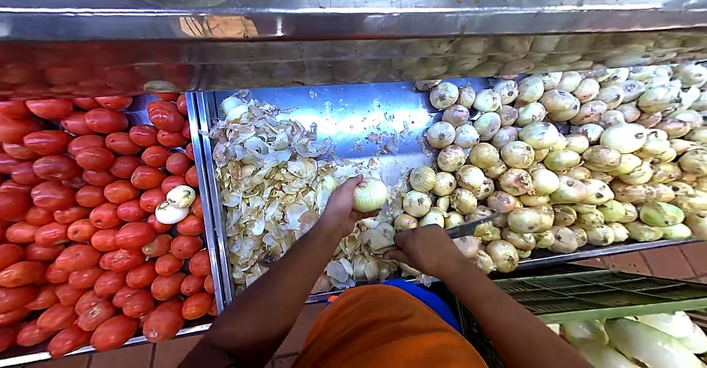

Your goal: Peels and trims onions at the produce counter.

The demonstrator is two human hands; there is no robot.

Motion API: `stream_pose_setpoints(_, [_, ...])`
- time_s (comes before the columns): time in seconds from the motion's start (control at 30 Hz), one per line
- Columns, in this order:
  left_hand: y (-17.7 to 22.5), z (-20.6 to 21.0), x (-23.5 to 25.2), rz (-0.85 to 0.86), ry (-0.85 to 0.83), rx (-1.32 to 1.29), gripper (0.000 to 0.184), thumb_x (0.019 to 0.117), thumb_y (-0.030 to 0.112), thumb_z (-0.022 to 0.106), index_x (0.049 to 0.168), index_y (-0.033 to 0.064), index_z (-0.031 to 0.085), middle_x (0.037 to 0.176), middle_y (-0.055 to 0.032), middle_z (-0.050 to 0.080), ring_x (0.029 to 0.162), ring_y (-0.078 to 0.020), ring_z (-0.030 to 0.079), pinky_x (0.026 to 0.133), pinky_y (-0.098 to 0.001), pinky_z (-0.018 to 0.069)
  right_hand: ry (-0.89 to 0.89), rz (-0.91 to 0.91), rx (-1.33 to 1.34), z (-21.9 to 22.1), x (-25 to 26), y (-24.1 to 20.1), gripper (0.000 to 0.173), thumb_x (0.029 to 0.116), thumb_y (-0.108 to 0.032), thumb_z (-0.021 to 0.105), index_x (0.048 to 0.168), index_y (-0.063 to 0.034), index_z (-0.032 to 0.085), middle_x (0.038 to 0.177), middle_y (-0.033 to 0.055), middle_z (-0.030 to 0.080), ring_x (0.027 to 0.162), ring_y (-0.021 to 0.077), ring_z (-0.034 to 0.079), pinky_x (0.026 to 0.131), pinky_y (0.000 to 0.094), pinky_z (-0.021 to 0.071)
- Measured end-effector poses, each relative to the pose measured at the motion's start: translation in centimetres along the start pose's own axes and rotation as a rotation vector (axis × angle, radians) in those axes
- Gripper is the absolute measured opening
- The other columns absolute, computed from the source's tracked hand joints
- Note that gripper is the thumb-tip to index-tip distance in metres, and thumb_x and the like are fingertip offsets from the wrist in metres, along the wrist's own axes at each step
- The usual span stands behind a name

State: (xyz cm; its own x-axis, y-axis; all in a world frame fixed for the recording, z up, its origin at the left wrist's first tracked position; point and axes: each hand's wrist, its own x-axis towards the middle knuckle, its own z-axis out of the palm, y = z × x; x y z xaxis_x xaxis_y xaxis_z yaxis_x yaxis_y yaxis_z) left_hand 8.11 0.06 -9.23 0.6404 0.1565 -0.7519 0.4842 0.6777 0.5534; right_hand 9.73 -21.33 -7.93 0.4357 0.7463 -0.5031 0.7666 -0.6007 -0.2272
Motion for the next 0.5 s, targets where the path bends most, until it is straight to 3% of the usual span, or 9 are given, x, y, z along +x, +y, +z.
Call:
stream_pose_setpoints(0.1, [0.6,-0.9,-0.9,-0.085,-0.047,-0.026,0.052,0.1052,0.046,0.045,0.138,0.0075,0.053,0.124,-0.0226,0.063,0.103,-0.0379,0.067,0.084,-0.0541,0.0578,0.066,0.147,0.106,-0.2,-0.5,1.1,0.058,0.0964,-0.067,0.055,0.098,-0.0105,0.067,0.086,0.0094,0.068,0.082,0.0302,0.070,0.071,0.0539,0.0559])
stream_pose_setpoints(0.23, [-0.2,-1.7,-1.0,-0.040,-0.084,0.101,0.060,0.1037,0.059,0.041,0.128,0.0086,0.060,0.108,-0.0174,0.068,0.082,-0.0268,0.068,0.063,-0.0382,0.0555,0.232,0.217,0.188,-1.7,-1.8,1.4,0.061,0.0921,-0.074,0.055,0.095,-0.0151,0.069,0.077,0.0029,0.065,0.071,0.0230,0.067,0.064,0.0495,0.0557])
stream_pose_setpoints(0.37, [-0.2,-2.3,-1.7,0.010,-0.170,0.264,0.050,0.1040,0.052,0.049,0.132,0.0119,0.060,0.114,-0.0162,0.068,0.091,-0.0268,0.068,0.072,-0.0402,0.0570,0.329,0.183,0.153,-3.6,-1.9,1.2,0.061,0.0898,-0.075,0.057,0.084,-0.0157,0.066,0.070,0.0010,0.061,0.064,0.0200,0.064,0.058,0.0459,0.0529])
stream_pose_setpoints(0.5, [0.1,-1.9,-2.6,0.121,-0.246,0.443,0.034,0.1043,0.040,0.054,0.118,0.0101,0.064,0.103,-0.0138,0.068,0.090,-0.0241,0.066,0.077,-0.0421,0.0552,0.359,0.099,0.069,-5.1,-0.5,0.6,0.067,0.0838,-0.083,0.057,0.081,-0.0162,0.064,0.067,-0.0001,0.059,0.062,0.0193,0.063,0.055,0.0448,0.0523])
